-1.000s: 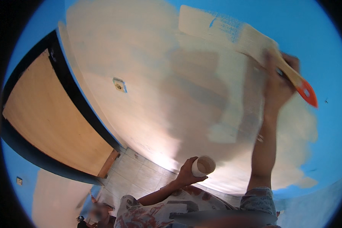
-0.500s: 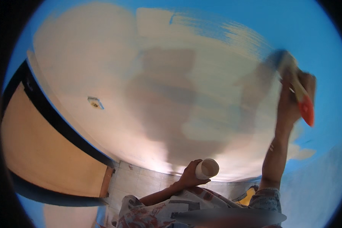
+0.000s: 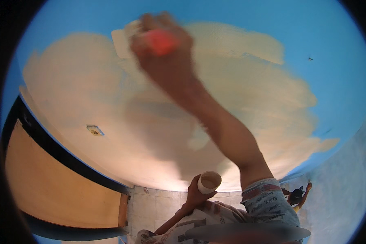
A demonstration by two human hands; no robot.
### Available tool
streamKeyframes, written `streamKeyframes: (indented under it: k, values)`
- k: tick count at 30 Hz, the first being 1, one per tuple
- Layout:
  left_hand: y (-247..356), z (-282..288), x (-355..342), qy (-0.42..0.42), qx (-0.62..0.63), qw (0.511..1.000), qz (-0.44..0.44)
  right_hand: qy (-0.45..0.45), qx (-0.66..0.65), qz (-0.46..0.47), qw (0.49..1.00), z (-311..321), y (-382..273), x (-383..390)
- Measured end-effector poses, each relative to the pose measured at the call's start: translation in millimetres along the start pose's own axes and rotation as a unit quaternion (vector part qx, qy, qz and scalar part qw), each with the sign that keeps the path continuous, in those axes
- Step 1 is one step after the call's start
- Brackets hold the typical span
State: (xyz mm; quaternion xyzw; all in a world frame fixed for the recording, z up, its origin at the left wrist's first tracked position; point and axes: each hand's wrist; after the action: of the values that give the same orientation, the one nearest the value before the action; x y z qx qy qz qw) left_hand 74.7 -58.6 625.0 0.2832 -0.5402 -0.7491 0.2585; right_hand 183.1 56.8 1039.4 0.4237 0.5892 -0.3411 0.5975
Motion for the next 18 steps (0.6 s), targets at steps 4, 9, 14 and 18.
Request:
streamKeyframes:
  k: [4,9,14,18]
  values:
    - [-2.5,6.9,0.8,-0.009,0.008,1.000,0.000,0.037,0.029,-0.130,0.990,95.2,40.8,19.7]
    - [-9.1,10.9,-8.3,-0.073,0.022,0.997,-0.011,0.109,0.231,-0.127,0.959,266.2,59.7,32.6]
    - [-8.0,3.5,-19.9,-0.114,0.026,0.992,-0.039,0.074,0.387,-0.094,0.914,301.9,43.9,40.5]
    - [-15.0,12.2,-17.3,-0.094,0.015,0.994,-0.046,-0.011,0.380,-0.045,0.924,214.5,36.8,46.8]
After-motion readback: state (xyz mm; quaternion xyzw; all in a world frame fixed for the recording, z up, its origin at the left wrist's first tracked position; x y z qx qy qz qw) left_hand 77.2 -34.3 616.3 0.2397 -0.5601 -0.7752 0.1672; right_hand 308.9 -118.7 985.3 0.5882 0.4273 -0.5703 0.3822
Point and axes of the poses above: each hand's wrist, its own x-axis away from the middle knuckle, its own z-axis out of the back of the hand, y = z × x, and after that the axes turned 3 degrees about x, right-handed
